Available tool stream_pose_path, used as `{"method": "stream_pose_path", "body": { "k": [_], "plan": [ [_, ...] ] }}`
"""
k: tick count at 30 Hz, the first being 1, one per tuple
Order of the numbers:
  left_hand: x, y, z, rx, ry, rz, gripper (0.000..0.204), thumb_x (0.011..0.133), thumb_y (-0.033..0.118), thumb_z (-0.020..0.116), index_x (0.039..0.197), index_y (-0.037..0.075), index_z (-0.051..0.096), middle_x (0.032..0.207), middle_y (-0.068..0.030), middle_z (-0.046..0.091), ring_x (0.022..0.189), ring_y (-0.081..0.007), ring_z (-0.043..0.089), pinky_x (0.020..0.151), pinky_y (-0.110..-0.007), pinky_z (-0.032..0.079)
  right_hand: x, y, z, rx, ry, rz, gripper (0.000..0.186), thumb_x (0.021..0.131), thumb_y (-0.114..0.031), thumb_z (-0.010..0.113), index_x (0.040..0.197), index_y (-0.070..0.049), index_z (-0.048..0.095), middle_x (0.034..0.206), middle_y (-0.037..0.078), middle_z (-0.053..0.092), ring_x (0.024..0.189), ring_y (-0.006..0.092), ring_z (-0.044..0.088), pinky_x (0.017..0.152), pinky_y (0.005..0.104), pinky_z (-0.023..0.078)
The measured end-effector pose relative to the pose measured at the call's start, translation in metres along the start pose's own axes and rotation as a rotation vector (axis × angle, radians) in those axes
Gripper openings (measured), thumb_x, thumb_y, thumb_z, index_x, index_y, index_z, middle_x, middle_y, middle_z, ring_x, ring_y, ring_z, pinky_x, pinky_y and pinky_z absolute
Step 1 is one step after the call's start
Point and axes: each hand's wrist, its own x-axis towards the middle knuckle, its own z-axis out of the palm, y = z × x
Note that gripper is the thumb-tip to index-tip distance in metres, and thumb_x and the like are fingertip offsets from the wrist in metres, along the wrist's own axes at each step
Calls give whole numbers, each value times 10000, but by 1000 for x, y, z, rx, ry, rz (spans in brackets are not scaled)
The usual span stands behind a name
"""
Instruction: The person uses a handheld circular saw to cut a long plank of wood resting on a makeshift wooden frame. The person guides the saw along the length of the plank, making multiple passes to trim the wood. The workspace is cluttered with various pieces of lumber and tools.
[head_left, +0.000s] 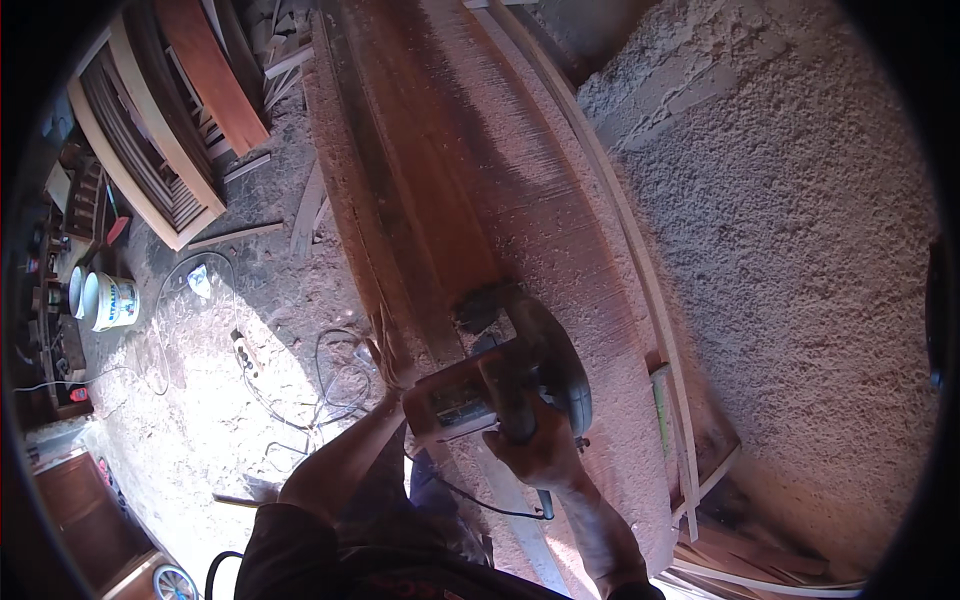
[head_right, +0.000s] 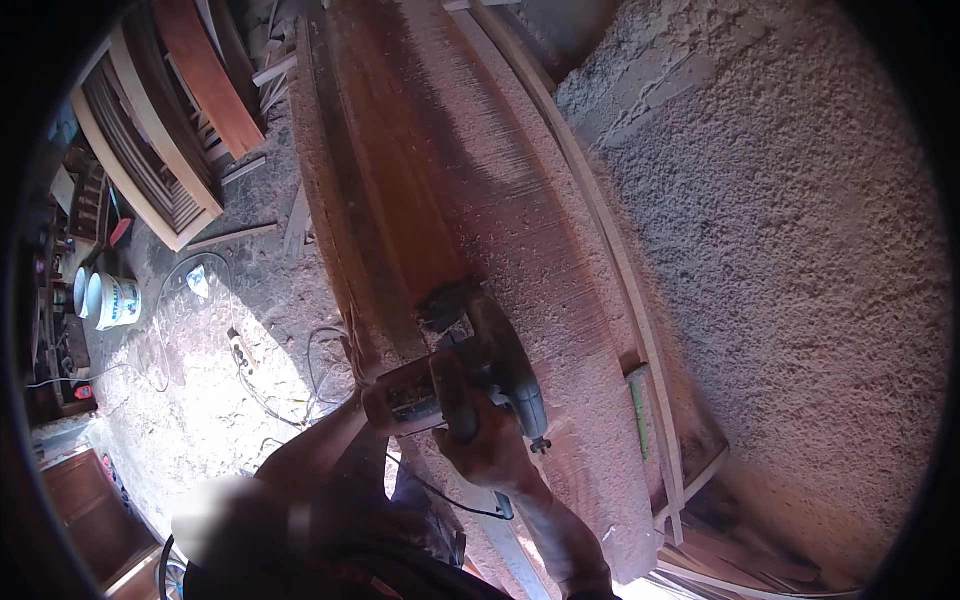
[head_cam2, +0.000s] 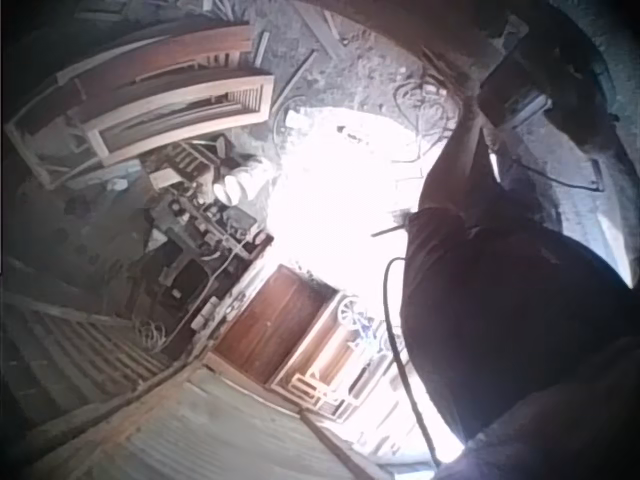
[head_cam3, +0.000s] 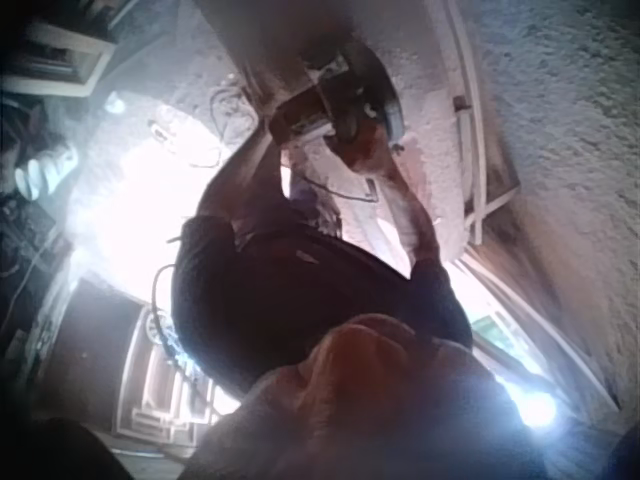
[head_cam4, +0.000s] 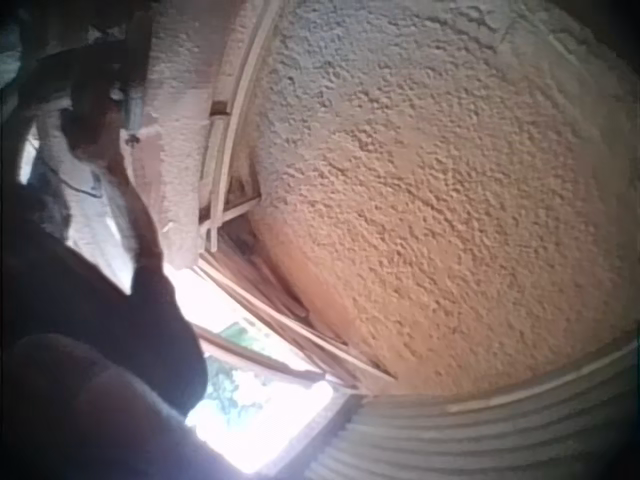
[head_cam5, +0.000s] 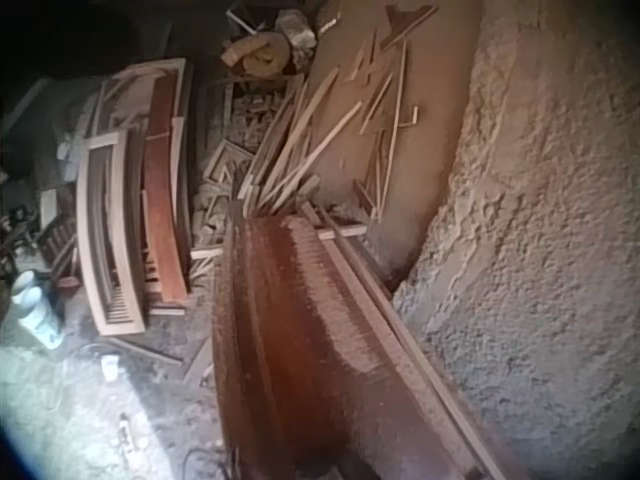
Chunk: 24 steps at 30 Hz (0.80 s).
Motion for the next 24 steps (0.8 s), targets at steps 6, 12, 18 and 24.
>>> {"method": "stream_pose_path", "body": {
  "k": [6,12,18,24],
  "plan": [
    [-8,10,17,77,-92,165,566,1121,247,254,1651,55,194,1716,-174,197,1594,-343,161,1264,-545,69,20,-8,2,-28,-8,19,467,803,-128,808,1203,27,624,847,138,718,766,220,708,686,374,566],
    [-12,0,13,91,-126,213,572,1118,240,275,1649,44,190,1715,-185,192,1594,-340,159,1269,-532,74,43,-13,4,-56,-1,-30,484,802,-136,816,1213,26,617,880,185,745,809,289,761,710,400,595],
    [-5,-9,9,78,-135,218,579,1116,233,297,1647,32,186,1714,-196,187,1595,-336,157,1273,-518,79,64,-18,10,-12,22,-40,446,800,-108,813,1189,6,629,853,84,684,790,173,650,720,349,546],
    [9,-19,-7,30,-125,177,587,1113,225,319,1645,20,181,1714,-207,181,1595,-333,155,1278,-504,84,82,-27,14,-12,23,15,408,801,-106,817,1151,2,639,838,33,661,783,111,604,723,322,519]
  ]
}}
